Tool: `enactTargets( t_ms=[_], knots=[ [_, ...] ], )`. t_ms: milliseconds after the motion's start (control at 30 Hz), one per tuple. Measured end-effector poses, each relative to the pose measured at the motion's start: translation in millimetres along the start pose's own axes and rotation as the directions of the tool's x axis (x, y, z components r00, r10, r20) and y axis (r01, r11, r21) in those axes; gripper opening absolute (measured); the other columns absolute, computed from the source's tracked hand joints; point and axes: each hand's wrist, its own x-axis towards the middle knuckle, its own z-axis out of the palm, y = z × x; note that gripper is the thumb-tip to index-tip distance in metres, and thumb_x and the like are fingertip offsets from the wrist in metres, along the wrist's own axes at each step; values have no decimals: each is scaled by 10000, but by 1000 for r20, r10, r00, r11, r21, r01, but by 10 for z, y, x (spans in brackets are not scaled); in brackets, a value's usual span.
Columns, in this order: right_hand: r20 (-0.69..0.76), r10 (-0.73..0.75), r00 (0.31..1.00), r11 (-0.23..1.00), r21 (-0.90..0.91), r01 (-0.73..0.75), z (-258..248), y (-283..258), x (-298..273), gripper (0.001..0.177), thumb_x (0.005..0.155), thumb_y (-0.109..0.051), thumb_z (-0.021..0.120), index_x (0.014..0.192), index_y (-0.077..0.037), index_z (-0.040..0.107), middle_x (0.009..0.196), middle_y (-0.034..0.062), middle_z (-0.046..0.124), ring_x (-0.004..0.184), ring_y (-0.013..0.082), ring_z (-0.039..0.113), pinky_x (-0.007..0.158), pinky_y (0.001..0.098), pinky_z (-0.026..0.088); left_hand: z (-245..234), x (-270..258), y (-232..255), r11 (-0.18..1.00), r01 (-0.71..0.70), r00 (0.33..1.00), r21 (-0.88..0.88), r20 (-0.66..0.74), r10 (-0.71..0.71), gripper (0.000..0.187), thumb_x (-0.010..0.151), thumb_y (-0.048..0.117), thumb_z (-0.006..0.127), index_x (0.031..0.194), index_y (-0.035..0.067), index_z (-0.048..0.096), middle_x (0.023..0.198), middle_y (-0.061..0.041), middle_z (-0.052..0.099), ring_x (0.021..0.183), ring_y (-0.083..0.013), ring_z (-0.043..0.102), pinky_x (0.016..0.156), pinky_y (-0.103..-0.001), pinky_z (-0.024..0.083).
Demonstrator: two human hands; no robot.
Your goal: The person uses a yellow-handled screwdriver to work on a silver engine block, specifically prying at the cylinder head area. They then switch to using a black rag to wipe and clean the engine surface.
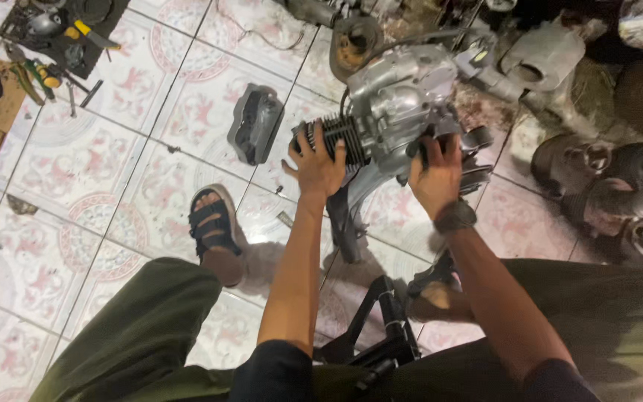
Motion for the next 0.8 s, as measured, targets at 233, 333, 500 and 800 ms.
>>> enactTargets(
  t_ms=[233, 333, 500, 800],
  knots=[
    [132, -85, 988, 995, 63, 77, 142, -496, -279, 170, 754, -61, 617, 921, -88, 607, 839, 122, 418, 721, 339, 507, 627, 399, 454, -61, 2, -1, 997, -39, 999, -68, -1, 39, 621, 967, 584, 182, 1504, 293, 70, 1544, -81, 9, 1366, -404, 125, 1010, -700, 154],
    [135, -102, 986, 994, -17, 106, 170, -496, -454, 131, 713, -56, 636, 841, -76, 616, 833, 148, 452, 689, 340, 512, 640, 402, 457, 29, -20, -73, 998, -41, 999, -54, -17, 40, 635, 962, 596, 188, 1507, 292, 73, 1544, -69, 14, 1362, -400, 132, 1015, -688, 143],
    [56, 43, 998, 997, 64, -46, 273, -163, -770, 222, 650, -106, 708, 863, -171, 697, 803, 86, 530, 784, 319, 601, 764, 380, 494, 45, 9, -84, 984, -101, 994, -145, -66, 93, 634, 975, 584, 225, 1513, 306, 38, 1539, -80, 23, 1356, -407, 125, 1023, -685, 126],
    [-235, 406, 883, 911, 177, -371, -117, -293, -7, 320, 655, -82, 818, 885, -100, 597, 1106, 177, 523, 1031, 420, 574, 915, 447, 462, 112, 23, -107, 983, -129, 984, -131, -142, 110, 632, 976, 575, 242, 1509, 282, 70, 1531, -107, 47, 1347, -446, 152, 1018, -686, 155]
  ],
)
